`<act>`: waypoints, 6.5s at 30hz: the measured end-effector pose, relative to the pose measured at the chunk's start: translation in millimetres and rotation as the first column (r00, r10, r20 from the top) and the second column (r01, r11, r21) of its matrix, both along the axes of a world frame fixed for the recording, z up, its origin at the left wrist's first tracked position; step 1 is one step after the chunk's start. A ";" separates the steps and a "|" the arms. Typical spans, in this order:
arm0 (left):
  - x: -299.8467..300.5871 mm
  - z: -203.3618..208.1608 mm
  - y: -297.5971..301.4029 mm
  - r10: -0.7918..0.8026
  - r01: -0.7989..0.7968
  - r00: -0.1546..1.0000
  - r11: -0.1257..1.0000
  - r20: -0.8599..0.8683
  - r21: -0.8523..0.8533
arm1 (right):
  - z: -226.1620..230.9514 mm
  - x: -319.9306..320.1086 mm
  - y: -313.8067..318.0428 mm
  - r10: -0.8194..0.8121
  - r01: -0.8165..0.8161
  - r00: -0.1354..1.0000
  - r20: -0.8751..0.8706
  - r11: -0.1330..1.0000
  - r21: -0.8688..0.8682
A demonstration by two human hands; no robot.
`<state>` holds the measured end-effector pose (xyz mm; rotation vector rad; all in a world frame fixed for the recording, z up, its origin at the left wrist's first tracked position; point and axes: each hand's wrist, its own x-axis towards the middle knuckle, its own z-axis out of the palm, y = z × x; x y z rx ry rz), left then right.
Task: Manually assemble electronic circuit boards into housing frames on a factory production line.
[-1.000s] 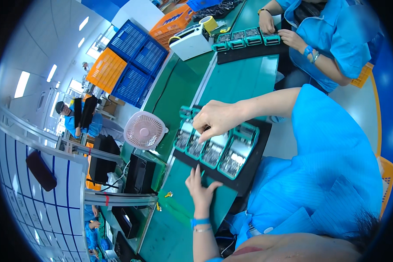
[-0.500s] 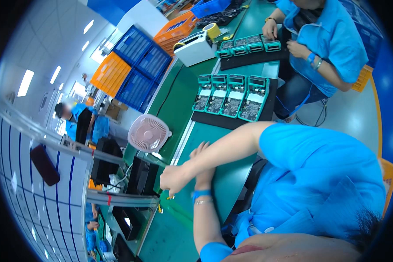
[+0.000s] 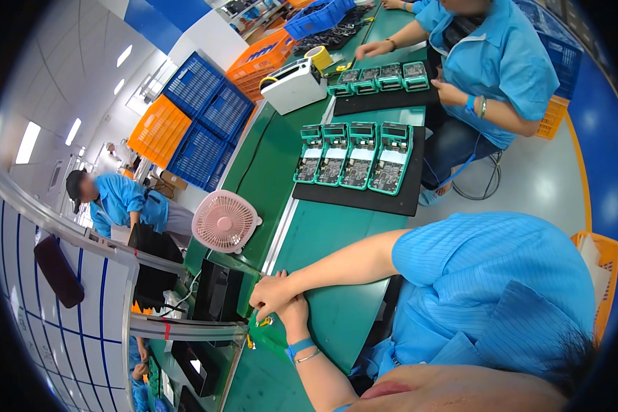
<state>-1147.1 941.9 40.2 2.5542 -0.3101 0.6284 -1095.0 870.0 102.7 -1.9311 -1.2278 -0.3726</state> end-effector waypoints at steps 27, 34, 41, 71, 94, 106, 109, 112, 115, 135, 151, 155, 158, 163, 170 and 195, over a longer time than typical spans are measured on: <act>-15.0 38.3 -18.3 0.022 -0.049 0.968 0.993 0.249 0.105 | -9.7 37.4 -15.1 -0.018 0.057 0.979 -0.205 0.982 0.182; -18.5 36.3 -12.0 0.112 -0.125 0.976 0.990 0.188 0.059 | -4.6 36.0 -20.7 -0.041 0.068 0.958 -0.284 0.994 0.087; -19.6 33.7 -17.5 0.103 -0.119 0.961 0.992 0.258 0.047 | -10.5 38.0 -22.1 -0.039 0.066 0.948 -0.315 0.995 0.075; -300.3 160.7 22.1 0.704 -0.671 0.710 0.680 0.011 -0.295 | 14.3 12.4 -10.9 0.396 -0.255 0.400 -0.826 0.914 0.315; -429.0 51.8 149.4 0.592 -0.749 0.610 0.216 -0.526 -0.626 | 13.8 -147.6 79.5 0.296 -0.206 0.176 -0.939 0.944 0.258; -342.3 95.8 -11.8 0.435 -0.719 0.665 0.150 -0.607 -0.679 | 0.2 -70.0 -38.6 0.219 -0.010 0.464 -0.858 0.970 0.242; -316.7 57.2 11.4 0.329 -0.611 0.792 0.396 -0.515 -0.686 | 24.5 -61.3 -84.8 0.231 0.116 0.272 -0.934 0.956 0.270; -280.8 77.0 4.6 0.384 -0.578 0.804 0.682 -0.454 -0.447 | 14.5 -46.8 -124.8 0.199 0.237 0.344 -0.918 0.927 0.290; -250.9 65.1 12.1 0.346 -0.552 0.808 0.728 -0.477 -0.407 | -6.6 -27.2 -147.0 0.133 0.228 0.410 -0.902 0.943 0.243; -90.2 120.7 74.2 0.317 -0.322 0.947 0.936 0.061 0.144 | 87.6 16.5 -126.8 -0.148 0.150 0.988 0.038 0.988 -0.041; -63.4 86.0 57.0 0.346 -0.315 0.918 0.933 0.192 -0.176 | 77.2 50.8 -40.2 0.212 -0.089 0.926 0.313 0.927 -0.365; -65.7 85.3 56.1 0.328 -0.300 0.927 0.939 0.182 -0.169 | 76.8 54.0 -29.3 0.193 -0.062 0.951 0.243 0.886 -0.459; -66.8 84.3 56.2 0.301 -0.279 0.929 0.952 0.215 -0.128 | 76.4 55.4 -24.5 0.180 -0.055 0.963 0.202 0.861 -0.506; -67.7 82.1 57.4 0.289 -0.277 0.929 0.957 0.230 -0.085 | 76.1 55.2 -19.8 0.185 -0.047 0.965 0.185 0.818 -0.573; -67.5 84.1 59.2 0.298 -0.300 0.929 0.954 0.221 -0.026 | 73.3 54.6 -15.9 0.217 -0.049 0.950 0.222 0.811 -0.584; -67.7 78.2 57.2 0.306 -0.305 0.913 0.951 0.269 -0.046 | 68.5 51.2 -17.4 0.269 -0.042 0.901 0.341 0.835 -0.549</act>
